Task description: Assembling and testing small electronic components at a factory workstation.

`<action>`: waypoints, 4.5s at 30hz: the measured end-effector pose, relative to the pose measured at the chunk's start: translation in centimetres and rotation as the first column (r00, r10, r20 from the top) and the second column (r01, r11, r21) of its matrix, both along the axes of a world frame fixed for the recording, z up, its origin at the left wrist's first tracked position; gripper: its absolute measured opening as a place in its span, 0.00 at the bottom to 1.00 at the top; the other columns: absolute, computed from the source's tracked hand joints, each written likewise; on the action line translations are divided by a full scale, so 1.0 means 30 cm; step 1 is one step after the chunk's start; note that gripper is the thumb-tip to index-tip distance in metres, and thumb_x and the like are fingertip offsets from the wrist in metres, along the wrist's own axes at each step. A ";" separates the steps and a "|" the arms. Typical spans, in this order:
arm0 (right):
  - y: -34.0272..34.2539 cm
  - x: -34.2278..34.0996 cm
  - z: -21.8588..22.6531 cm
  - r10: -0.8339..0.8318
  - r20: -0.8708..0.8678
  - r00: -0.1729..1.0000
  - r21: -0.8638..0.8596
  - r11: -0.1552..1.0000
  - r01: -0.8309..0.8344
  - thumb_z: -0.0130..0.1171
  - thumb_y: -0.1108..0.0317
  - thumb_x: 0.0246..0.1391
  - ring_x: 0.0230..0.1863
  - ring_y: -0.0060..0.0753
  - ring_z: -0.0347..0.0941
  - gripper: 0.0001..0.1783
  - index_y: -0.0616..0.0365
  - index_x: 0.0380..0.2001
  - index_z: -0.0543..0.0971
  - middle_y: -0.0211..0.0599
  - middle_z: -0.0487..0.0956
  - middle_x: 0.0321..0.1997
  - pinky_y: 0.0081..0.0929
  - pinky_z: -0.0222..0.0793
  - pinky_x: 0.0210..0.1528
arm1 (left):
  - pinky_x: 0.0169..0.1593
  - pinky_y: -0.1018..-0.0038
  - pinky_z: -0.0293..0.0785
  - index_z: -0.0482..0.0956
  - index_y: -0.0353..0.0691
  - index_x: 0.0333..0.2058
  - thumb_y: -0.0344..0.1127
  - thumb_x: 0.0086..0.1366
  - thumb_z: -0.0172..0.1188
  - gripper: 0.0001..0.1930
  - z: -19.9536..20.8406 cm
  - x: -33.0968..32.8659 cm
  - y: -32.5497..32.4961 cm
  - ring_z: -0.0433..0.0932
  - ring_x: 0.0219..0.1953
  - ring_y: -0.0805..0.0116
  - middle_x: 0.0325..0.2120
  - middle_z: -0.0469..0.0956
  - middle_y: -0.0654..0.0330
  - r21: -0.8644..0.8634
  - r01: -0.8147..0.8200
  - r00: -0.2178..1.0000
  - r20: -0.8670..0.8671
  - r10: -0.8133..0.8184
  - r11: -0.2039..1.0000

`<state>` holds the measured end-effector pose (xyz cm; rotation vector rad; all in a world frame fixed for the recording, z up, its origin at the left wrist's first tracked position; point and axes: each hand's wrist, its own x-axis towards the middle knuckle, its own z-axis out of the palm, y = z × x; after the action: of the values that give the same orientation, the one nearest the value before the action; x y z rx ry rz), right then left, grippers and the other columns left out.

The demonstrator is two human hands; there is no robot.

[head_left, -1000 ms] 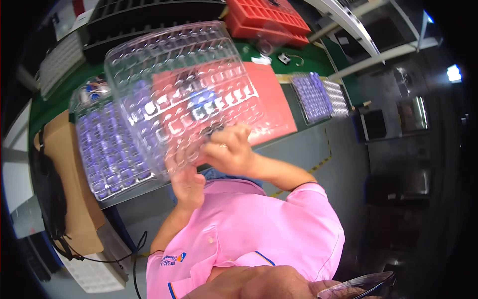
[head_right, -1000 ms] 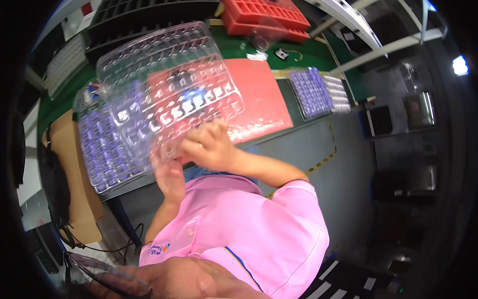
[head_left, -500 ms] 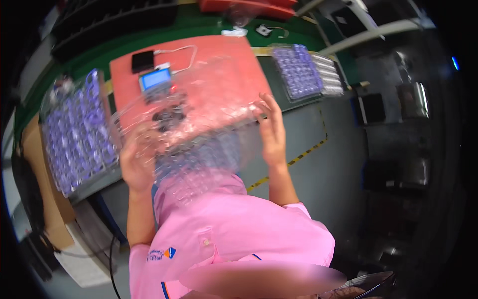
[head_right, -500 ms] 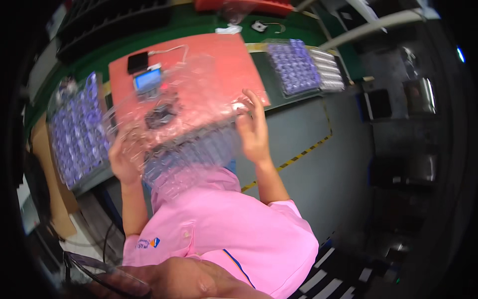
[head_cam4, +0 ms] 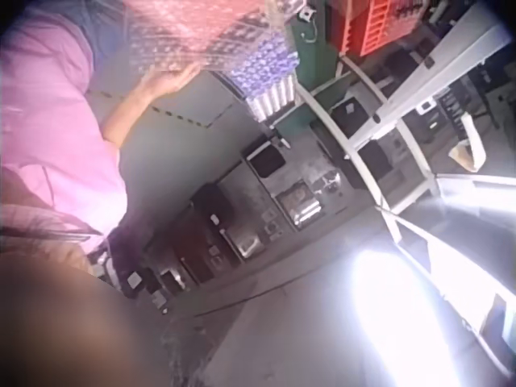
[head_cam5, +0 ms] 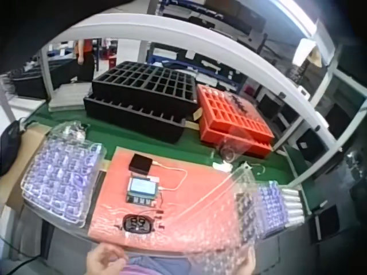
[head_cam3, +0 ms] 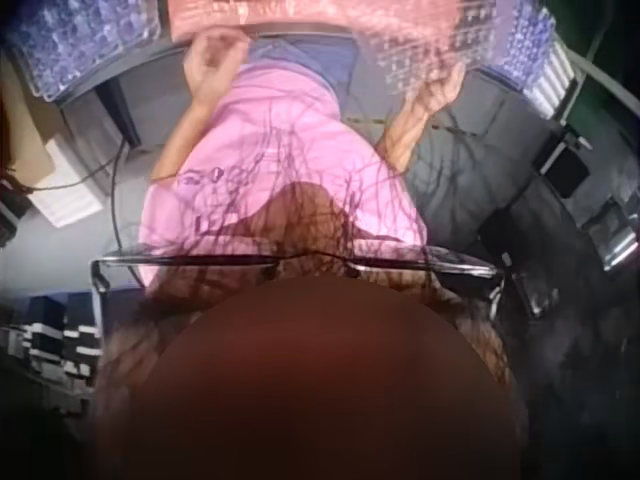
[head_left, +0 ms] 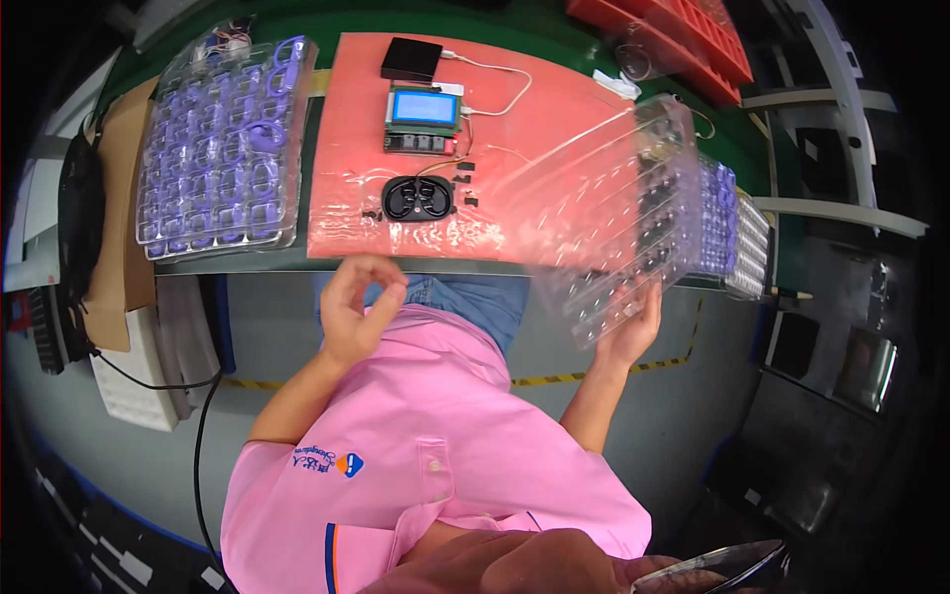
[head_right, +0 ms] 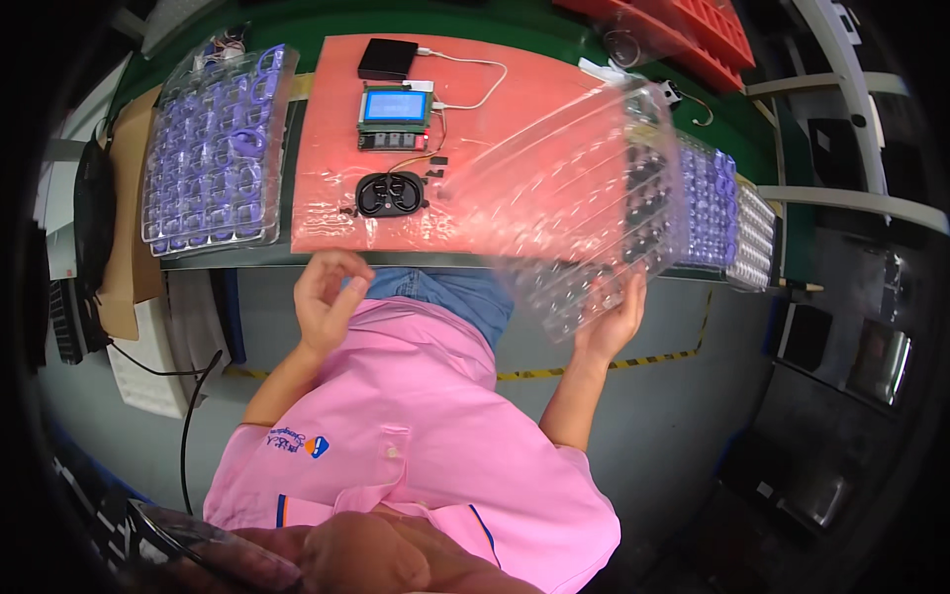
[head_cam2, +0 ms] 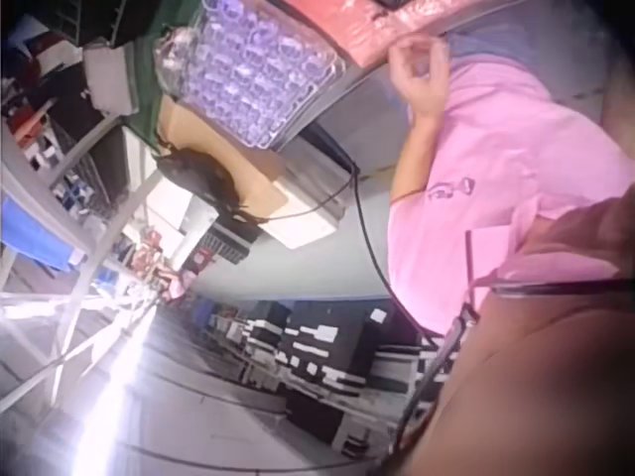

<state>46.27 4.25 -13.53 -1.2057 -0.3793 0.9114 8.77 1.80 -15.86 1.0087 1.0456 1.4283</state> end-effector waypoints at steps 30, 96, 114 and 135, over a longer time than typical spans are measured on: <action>0.031 -0.106 -0.102 0.300 0.393 0.869 -0.525 0.849 -0.056 0.62 0.55 0.71 0.17 0.22 0.72 0.20 0.60 0.45 0.69 0.27 0.73 0.17 0.23 0.71 0.21 | 0.61 0.54 0.70 0.72 0.35 0.59 0.31 0.55 0.77 0.34 0.002 -0.023 0.279 0.75 0.56 0.43 0.55 0.77 0.46 0.153 0.045 0.613 -0.785 0.093 0.987; 0.308 -0.446 0.077 0.363 0.867 0.342 -0.167 0.857 -0.487 0.64 0.79 0.64 0.41 0.27 0.78 0.08 0.66 0.45 0.86 0.39 0.80 0.44 0.23 0.75 0.42 | 0.45 0.57 0.76 0.82 0.33 0.42 0.25 0.69 0.61 0.05 0.237 -0.406 0.646 0.80 0.41 0.47 0.35 0.79 0.49 0.430 -0.141 0.071 -0.894 0.442 0.892; 0.333 -0.629 0.008 0.464 0.872 0.157 -0.266 0.717 -0.644 0.64 0.79 0.61 0.46 0.47 0.82 0.13 0.64 0.50 0.84 0.45 0.81 0.48 0.36 0.78 0.47 | 0.39 0.71 0.77 0.82 0.31 0.42 0.23 0.69 0.63 0.05 0.095 -0.094 0.309 0.82 0.34 0.64 0.34 0.80 0.54 -0.074 -0.045 0.817 -0.576 -0.006 0.996; 0.278 -0.692 -0.039 0.404 0.905 0.133 -0.244 0.748 -0.617 0.63 0.76 0.62 0.41 0.46 0.74 0.16 0.63 0.53 0.81 0.46 0.76 0.41 0.39 0.73 0.43 | 0.40 0.63 0.75 0.80 0.32 0.51 0.25 0.60 0.68 0.19 0.027 -0.039 0.321 0.76 0.37 0.54 0.37 0.76 0.53 0.226 0.129 0.640 -0.763 0.093 0.966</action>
<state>25.52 12.58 -14.70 -1.3278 -1.9538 0.5920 7.61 11.44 -15.04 1.9312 1.4590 1.1195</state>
